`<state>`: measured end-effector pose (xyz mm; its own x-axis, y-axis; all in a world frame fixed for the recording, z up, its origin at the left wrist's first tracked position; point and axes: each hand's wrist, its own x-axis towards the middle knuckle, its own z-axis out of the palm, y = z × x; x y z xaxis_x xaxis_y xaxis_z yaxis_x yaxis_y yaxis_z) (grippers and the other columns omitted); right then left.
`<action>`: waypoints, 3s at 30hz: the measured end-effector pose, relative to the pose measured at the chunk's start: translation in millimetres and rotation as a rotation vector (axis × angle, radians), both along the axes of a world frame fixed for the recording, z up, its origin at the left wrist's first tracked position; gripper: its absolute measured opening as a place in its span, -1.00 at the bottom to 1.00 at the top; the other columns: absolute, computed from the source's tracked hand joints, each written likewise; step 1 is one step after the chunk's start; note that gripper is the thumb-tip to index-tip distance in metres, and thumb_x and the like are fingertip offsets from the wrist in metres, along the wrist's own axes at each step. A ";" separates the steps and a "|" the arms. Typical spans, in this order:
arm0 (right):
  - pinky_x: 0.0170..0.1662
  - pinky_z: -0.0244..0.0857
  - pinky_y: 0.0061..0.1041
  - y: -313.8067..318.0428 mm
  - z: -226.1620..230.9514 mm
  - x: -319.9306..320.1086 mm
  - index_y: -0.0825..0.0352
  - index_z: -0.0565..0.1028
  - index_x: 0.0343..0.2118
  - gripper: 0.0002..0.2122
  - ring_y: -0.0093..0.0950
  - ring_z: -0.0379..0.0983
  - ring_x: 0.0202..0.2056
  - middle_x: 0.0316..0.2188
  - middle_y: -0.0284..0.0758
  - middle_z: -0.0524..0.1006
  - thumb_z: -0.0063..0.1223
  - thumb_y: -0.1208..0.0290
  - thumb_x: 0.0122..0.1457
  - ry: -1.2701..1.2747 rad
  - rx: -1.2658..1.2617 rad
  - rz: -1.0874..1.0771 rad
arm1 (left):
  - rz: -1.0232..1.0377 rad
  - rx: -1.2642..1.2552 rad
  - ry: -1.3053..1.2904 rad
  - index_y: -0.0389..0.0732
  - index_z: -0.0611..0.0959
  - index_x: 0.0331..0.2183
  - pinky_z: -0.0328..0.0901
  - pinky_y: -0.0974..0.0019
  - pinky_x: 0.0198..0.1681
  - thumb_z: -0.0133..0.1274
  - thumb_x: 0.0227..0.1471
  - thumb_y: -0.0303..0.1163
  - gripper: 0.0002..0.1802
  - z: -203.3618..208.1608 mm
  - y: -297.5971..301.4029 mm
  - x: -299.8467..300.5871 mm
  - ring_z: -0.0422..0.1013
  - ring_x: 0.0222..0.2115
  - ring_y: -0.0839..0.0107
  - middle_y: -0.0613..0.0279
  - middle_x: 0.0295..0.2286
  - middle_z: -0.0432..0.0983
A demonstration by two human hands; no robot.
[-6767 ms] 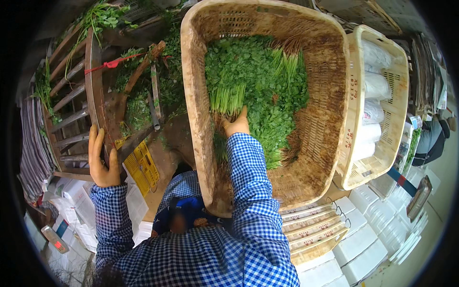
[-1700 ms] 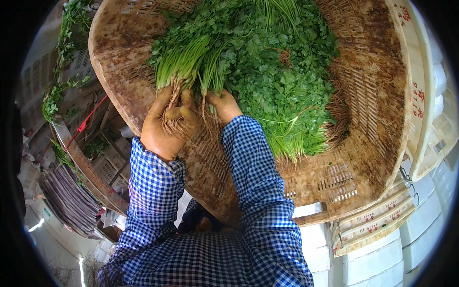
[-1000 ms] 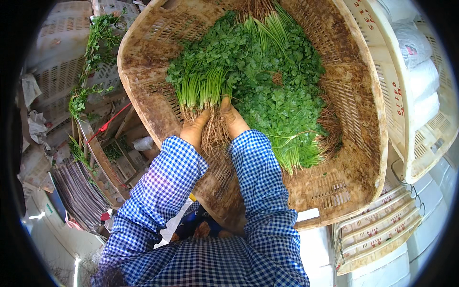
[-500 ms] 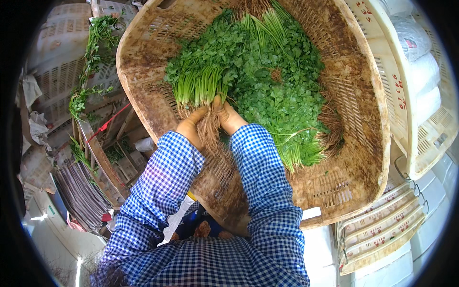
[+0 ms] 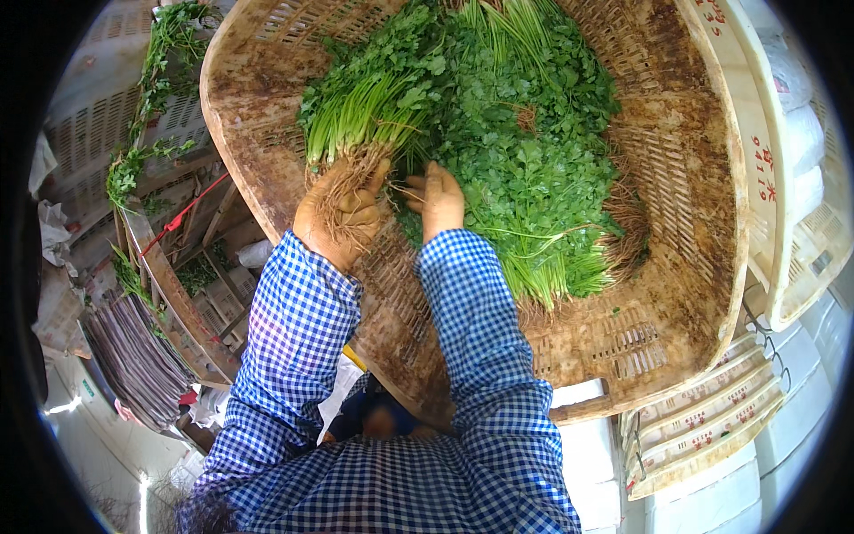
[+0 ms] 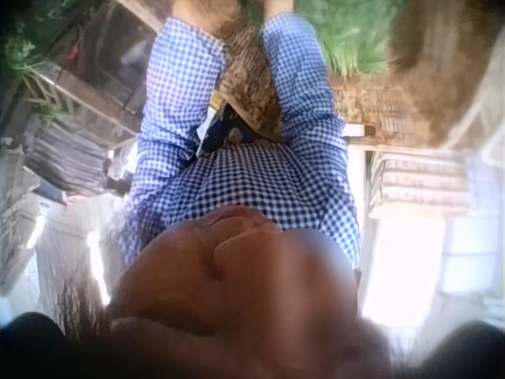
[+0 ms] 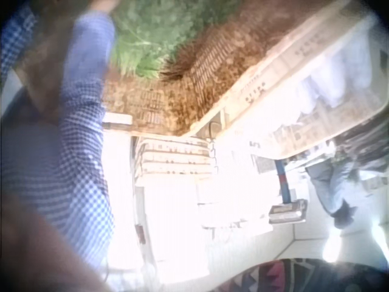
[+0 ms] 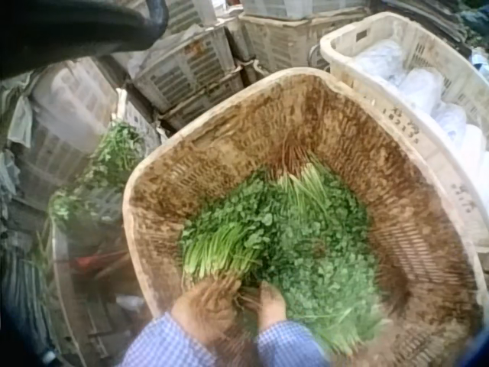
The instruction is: The person sorts bunches of cilantro on a wooden rack, shakes off excess dirt, and places them into a cardboard box lined with newspaper. They then take more cilantro from a large basket and repeat the process, occasionally adjusting the newspaper lining.
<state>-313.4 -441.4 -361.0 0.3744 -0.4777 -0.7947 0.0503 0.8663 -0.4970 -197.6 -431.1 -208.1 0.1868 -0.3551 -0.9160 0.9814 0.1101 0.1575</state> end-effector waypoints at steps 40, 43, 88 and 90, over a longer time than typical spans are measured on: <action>-0.38 0.23 -0.40 6.7 163.5 -35.2 0.45 0.35 0.05 -0.68 -0.46 0.23 -0.42 -0.38 -0.33 0.34 -0.27 0.31 0.43 -0.359 0.337 -0.354 | -0.763 -0.241 -0.656 -0.31 0.48 0.13 0.32 0.19 0.14 0.14 0.18 -0.39 -0.50 175.0 115.2 -41.0 0.44 0.03 0.23 0.02 0.04 0.51; -0.26 0.28 -0.37 31.1 197.1 -59.5 0.42 0.35 0.09 -0.66 -0.42 0.28 -0.30 -0.26 -0.30 0.37 -0.28 0.27 0.43 -0.433 0.364 -0.346 | -0.898 -0.177 -0.719 -0.25 0.52 0.10 0.32 0.23 0.13 0.20 0.15 -0.35 -0.50 152.0 162.3 -77.8 0.45 0.02 0.27 0.09 0.01 0.54; 0.15 0.33 -0.24 312.5 428.9 409.5 0.33 0.39 0.19 -0.51 -0.09 0.45 0.09 0.13 -0.03 0.45 0.18 0.37 0.19 -0.452 -2.080 1.141 | -0.362 0.288 -0.973 -0.26 0.50 0.11 0.29 0.22 0.19 0.20 0.12 -0.41 -0.48 144.6 488.1 112.9 0.44 0.06 0.17 0.04 0.03 0.53; 0.10 0.35 -0.20 333.5 428.0 449.2 0.29 0.42 0.17 -0.51 -0.06 0.46 0.05 0.11 -0.02 0.46 0.19 0.33 0.17 -0.344 -2.180 1.143 | -0.342 0.340 -0.910 -0.25 0.53 0.09 0.34 0.21 0.15 0.23 0.11 -0.26 -0.45 160.5 486.3 112.9 0.47 0.03 0.15 0.03 0.02 0.54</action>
